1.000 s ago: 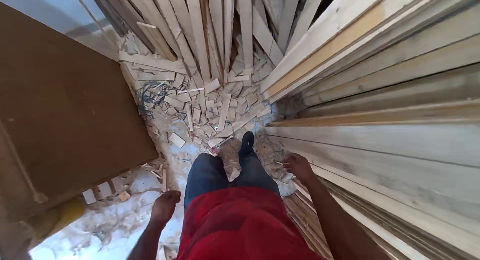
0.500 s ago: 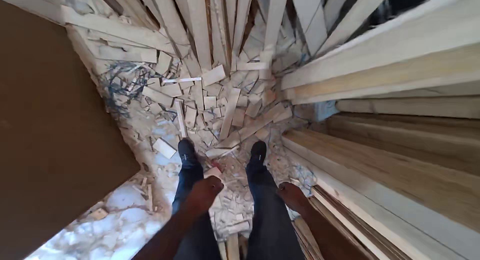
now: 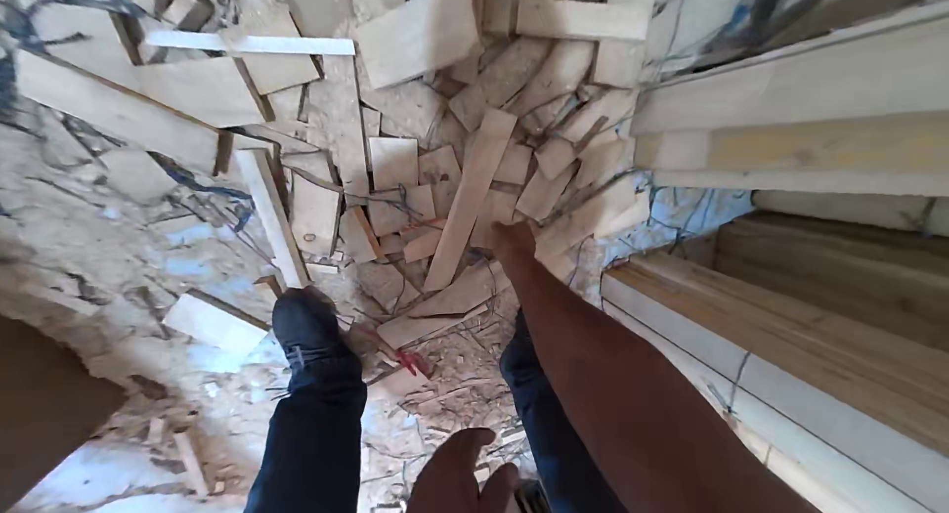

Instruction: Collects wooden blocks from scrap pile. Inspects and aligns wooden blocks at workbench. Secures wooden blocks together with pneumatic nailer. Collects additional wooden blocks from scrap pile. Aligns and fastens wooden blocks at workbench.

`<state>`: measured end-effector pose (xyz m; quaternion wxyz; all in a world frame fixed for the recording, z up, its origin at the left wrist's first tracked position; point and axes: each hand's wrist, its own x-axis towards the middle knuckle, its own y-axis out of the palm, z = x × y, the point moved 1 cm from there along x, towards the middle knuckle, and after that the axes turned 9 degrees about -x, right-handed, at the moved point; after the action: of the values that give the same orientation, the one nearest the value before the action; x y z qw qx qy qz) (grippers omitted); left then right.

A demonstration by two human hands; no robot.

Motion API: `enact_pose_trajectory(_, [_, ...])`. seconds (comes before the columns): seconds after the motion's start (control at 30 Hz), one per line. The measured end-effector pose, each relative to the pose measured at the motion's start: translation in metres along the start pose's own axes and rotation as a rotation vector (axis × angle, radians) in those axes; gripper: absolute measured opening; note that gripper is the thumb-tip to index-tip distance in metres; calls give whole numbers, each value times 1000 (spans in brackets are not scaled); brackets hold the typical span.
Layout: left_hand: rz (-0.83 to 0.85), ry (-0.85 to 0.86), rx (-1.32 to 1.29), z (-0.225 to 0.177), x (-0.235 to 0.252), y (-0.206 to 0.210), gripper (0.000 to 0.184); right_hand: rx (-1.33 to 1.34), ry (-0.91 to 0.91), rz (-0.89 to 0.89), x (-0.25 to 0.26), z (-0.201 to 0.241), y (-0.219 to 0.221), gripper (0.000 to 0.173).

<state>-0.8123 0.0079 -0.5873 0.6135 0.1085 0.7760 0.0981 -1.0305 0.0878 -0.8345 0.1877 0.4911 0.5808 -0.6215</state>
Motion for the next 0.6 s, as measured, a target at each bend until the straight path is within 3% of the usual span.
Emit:
enact_pose_trajectory(0.1, [-130,355,-422,-6,-11,-10,27,165,129,-51,19,15,24,72])
enact_pose_trajectory(0.17, [-210,375,-550,-2,-10,-24,23,178,149,-65,22,11,27,89])
enact_pose_trajectory(0.2, [-277,326,-540,-1,-9,-33,23,192,121,-66,23,3,26,89])
enact_pose_trajectory(0.3, [-471,256,-564,-4,-6,-56,23,210,-138,-15,6,-16,16,55])
enact_pose_trajectory(0.37, [-527,267,-666,-5,-2,-65,27,102,-285,-6,-38,-29,-9,44])
enact_pose_trajectory(0.43, [-540,278,-747,-3,3,-68,37,17,-411,81,-108,-44,-38,42])
enact_pose_trajectory(0.5, [-483,284,-817,-2,8,-66,55,47,-572,344,-166,-59,-59,39])
enact_pose_trajectory(0.57, [-467,284,-927,-4,9,-62,46,166,-757,575,-189,-66,-65,50])
enact_pose_trajectory(0.6, [-479,278,-986,-6,7,-61,34,194,-786,558,-184,-64,-62,57])
